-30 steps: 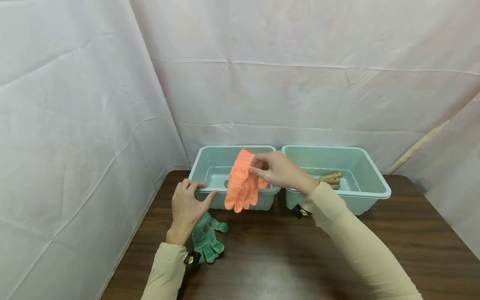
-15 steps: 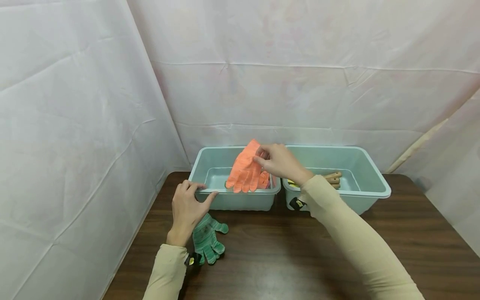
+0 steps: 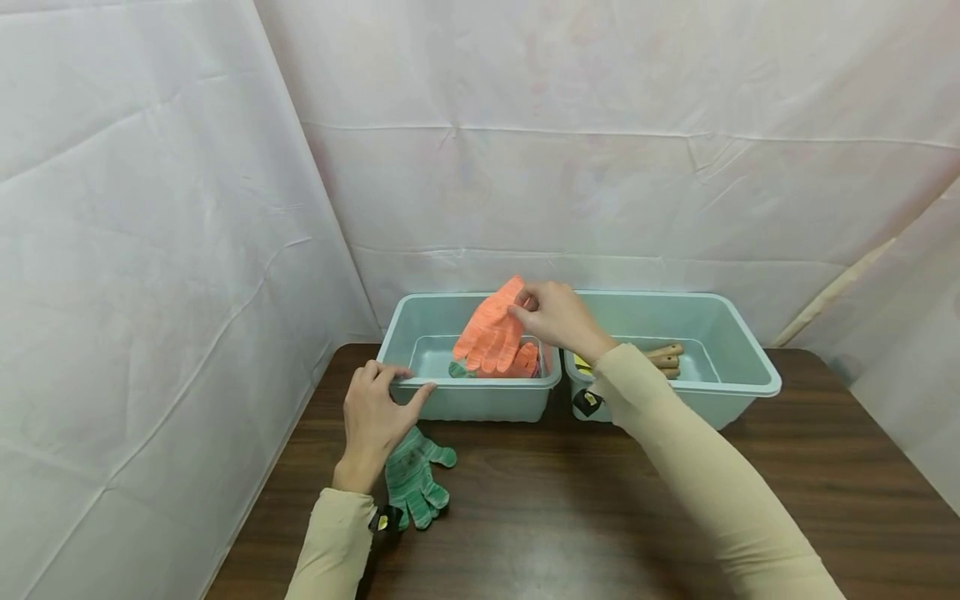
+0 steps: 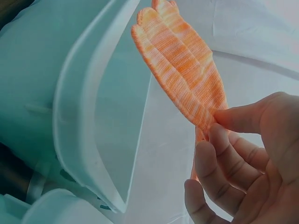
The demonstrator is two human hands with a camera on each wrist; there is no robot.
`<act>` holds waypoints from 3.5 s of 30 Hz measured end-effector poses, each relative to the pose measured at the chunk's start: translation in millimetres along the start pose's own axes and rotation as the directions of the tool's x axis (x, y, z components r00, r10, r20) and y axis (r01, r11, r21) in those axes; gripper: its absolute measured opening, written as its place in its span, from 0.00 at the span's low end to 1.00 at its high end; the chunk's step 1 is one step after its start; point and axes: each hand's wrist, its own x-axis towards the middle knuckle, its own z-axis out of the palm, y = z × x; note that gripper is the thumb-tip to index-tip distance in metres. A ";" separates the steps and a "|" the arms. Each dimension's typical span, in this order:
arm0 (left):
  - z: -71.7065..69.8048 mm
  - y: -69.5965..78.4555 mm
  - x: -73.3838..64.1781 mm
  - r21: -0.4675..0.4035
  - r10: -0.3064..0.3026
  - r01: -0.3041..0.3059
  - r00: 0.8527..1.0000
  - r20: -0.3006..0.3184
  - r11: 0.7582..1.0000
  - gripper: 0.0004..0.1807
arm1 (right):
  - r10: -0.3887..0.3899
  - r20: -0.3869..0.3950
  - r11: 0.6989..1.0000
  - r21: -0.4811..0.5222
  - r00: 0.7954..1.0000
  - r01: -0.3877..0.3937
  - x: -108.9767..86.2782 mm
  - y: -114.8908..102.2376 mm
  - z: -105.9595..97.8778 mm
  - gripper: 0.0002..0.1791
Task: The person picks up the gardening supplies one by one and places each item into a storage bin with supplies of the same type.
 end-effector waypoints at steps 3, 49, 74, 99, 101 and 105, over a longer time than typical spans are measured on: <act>0.4 -0.1 0.2 0.002 0.003 -0.003 1.000 -0.003 1.000 0.23 | 0.014 0.002 1.000 -0.004 1.000 -0.014 3.4 2.1 1.8 0.12; 0.1 -1.3 -0.3 0.001 0.009 -0.009 1.000 -0.004 1.000 0.23 | 0.034 0.034 0.999 0.001 0.999 -0.034 7.7 15.3 6.1 0.14; 0.3 -1.5 0.6 0.002 0.012 -0.012 1.000 -0.003 1.000 0.23 | -0.027 0.070 1.000 0.003 0.997 0.027 -3.1 11.4 12.0 0.16; -2.5 -0.2 -0.9 0.000 0.011 -0.011 1.000 -0.004 1.000 0.24 | -0.027 0.104 0.999 0.049 0.994 0.022 -19.8 6.2 16.3 0.15; -2.6 0.1 -1.1 0.004 0.006 -0.006 1.000 0.002 1.000 0.24 | -0.025 0.109 0.999 0.049 0.994 0.020 -20.9 5.1 16.6 0.15; -2.6 0.1 -1.3 0.008 -0.001 0.001 1.000 0.009 1.000 0.24 | -0.018 0.109 0.999 0.049 0.994 0.012 -23.0 3.5 17.3 0.15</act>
